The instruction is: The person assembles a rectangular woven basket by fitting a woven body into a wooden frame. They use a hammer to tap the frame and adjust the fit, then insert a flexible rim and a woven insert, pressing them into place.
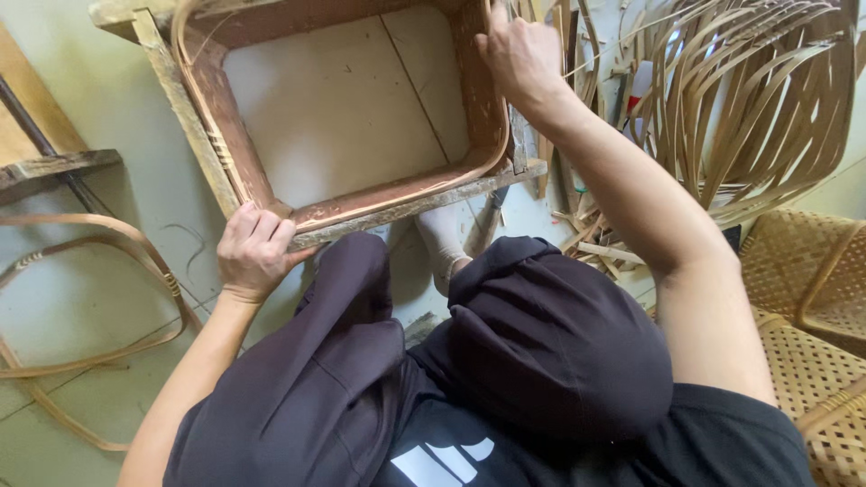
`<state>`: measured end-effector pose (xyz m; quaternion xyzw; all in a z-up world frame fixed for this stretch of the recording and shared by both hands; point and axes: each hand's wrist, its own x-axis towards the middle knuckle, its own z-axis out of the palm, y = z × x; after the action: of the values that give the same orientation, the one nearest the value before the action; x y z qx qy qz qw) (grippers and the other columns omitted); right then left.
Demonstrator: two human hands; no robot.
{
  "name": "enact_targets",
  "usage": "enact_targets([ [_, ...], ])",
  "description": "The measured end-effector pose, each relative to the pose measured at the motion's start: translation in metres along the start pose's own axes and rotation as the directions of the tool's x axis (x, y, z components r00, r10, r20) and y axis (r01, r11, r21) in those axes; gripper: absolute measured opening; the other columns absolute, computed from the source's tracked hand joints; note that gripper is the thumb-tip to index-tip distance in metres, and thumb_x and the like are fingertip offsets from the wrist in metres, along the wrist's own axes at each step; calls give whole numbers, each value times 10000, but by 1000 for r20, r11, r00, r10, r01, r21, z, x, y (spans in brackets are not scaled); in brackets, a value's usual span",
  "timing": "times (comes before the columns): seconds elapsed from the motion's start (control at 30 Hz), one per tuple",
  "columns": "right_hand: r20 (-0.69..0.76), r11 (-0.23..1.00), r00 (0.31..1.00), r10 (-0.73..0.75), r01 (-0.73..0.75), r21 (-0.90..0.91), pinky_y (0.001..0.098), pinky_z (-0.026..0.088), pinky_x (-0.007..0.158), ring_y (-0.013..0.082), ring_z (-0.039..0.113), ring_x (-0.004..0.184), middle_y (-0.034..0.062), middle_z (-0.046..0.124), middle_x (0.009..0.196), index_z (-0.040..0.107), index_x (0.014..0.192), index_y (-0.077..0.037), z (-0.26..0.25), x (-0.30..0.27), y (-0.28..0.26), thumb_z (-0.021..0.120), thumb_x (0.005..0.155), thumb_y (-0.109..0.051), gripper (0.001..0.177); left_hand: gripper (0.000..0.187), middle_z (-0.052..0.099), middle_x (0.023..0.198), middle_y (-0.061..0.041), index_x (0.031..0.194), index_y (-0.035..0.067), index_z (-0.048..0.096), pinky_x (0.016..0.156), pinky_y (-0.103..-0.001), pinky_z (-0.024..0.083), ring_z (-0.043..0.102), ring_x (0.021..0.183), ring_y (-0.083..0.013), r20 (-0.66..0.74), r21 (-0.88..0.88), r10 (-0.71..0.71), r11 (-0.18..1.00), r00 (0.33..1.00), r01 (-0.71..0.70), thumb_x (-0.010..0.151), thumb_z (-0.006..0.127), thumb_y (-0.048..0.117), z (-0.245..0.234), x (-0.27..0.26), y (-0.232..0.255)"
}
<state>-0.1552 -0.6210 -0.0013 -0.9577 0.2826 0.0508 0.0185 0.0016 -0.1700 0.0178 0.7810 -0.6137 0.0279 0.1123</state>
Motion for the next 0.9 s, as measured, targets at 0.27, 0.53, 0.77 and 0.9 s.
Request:
enact_targets([
  [0.27, -14, 797, 811, -585, 578, 179, 544, 325, 1181, 337, 444, 1410, 203, 530, 1462, 549, 1400, -9, -48, -132, 5, 515, 890, -273, 575, 469, 588, 862, -30, 862, 130, 689, 1105, -408, 503, 623, 996, -243, -31, 1, -12, 1000, 999, 12, 749, 756, 580, 2, -1, 0],
  [0.53, 2, 813, 820, -573, 568, 127, 475, 293, 1260, 274, 522, 1383, 116, 640, 1333, 609, 1327, -29, -24, -160, -4, 621, 925, -121, 412, 477, 596, 884, -28, 865, 129, 688, 1108, -407, 507, 626, 996, -237, -28, 6, -12, 1000, 1000, 12, 786, 746, 596, 2, -4, 1],
  [0.77, -78, 805, 830, -553, 556, 206, 443, 346, 1244, 255, 578, 1297, 97, 656, 1252, 632, 1246, -47, -24, -163, -5, 649, 911, -104, 340, 506, 592, 882, -34, 873, 120, 683, 1106, -411, 507, 623, 977, -237, -41, 6, -3, 1000, 999, 3, 862, 713, 625, 3, -4, 1],
  [0.9, -83, 814, 826, -558, 564, 141, 454, 366, 1217, 271, 578, 1305, 99, 661, 1250, 619, 1262, -45, -39, -161, -13, 671, 892, -133, 383, 548, 602, 876, -46, 865, 123, 677, 1085, -417, 512, 616, 944, -249, -51, 3, 2, 1000, 999, -2, 877, 626, 669, 4, -2, -1],
])
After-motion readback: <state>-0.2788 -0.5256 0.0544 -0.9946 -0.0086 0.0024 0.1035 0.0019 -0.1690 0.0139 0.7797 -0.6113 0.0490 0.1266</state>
